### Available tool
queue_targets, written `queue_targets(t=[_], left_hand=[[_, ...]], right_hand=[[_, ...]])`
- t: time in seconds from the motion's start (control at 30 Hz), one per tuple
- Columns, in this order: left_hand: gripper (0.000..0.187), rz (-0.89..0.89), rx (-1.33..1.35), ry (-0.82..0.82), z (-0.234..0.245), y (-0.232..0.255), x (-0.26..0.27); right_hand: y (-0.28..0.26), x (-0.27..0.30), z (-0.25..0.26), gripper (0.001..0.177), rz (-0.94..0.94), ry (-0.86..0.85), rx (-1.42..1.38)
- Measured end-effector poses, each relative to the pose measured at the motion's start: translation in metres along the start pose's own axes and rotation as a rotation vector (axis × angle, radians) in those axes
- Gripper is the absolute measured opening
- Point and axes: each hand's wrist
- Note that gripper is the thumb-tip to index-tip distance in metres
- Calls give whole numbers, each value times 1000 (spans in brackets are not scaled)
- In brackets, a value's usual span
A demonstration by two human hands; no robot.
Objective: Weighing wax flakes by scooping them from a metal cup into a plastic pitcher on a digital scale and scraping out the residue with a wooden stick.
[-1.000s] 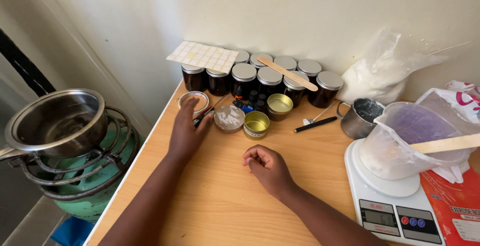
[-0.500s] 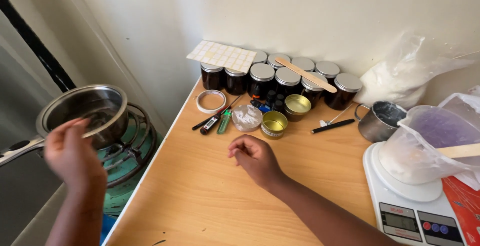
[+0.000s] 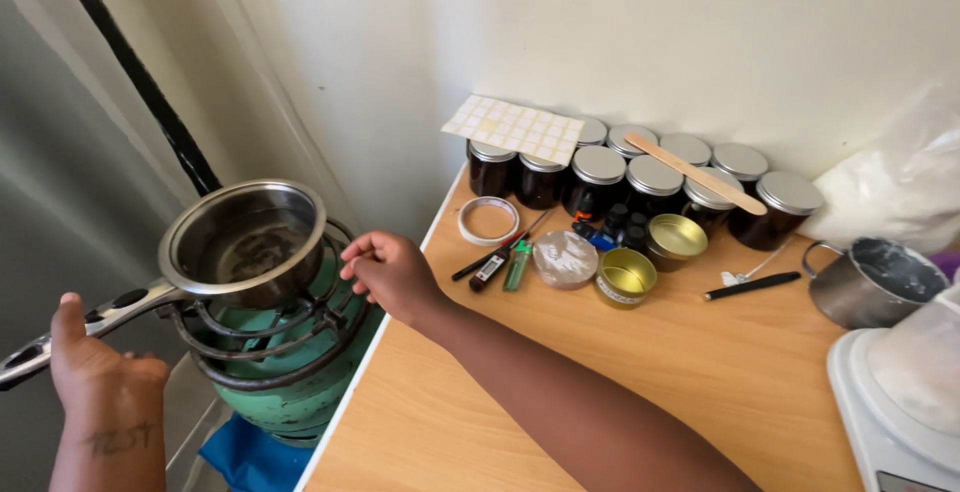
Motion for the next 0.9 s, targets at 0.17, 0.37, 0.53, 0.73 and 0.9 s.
queue_targets(t=[0.17,0.37,0.53,0.73,0.9], left_hand=[[27,-151,306,-114,-29,22,24],[21,-351,740,-216,-54,16,36],[22,-357,902,-178,-63,5,14],[29,-255,925,-25,-66,12,18],[28,-287,955,39,-62,12,13]], right_hand=[[18,-60,-20,33,-40,65,5],[32,-90,-32,72,-72,25,-203],[53,-96,-27,89,-36,47,-189],[52,-71,-3,74,76,-13,-110],[36,-40,10,68,118,-77,-75]])
Point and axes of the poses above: each hand's wrist, its own x-axis away from the middle knuckle, its own z-axis out of the back of the hand, y = z × x, and after that the axes turned 15 degrees about -y, right-handed
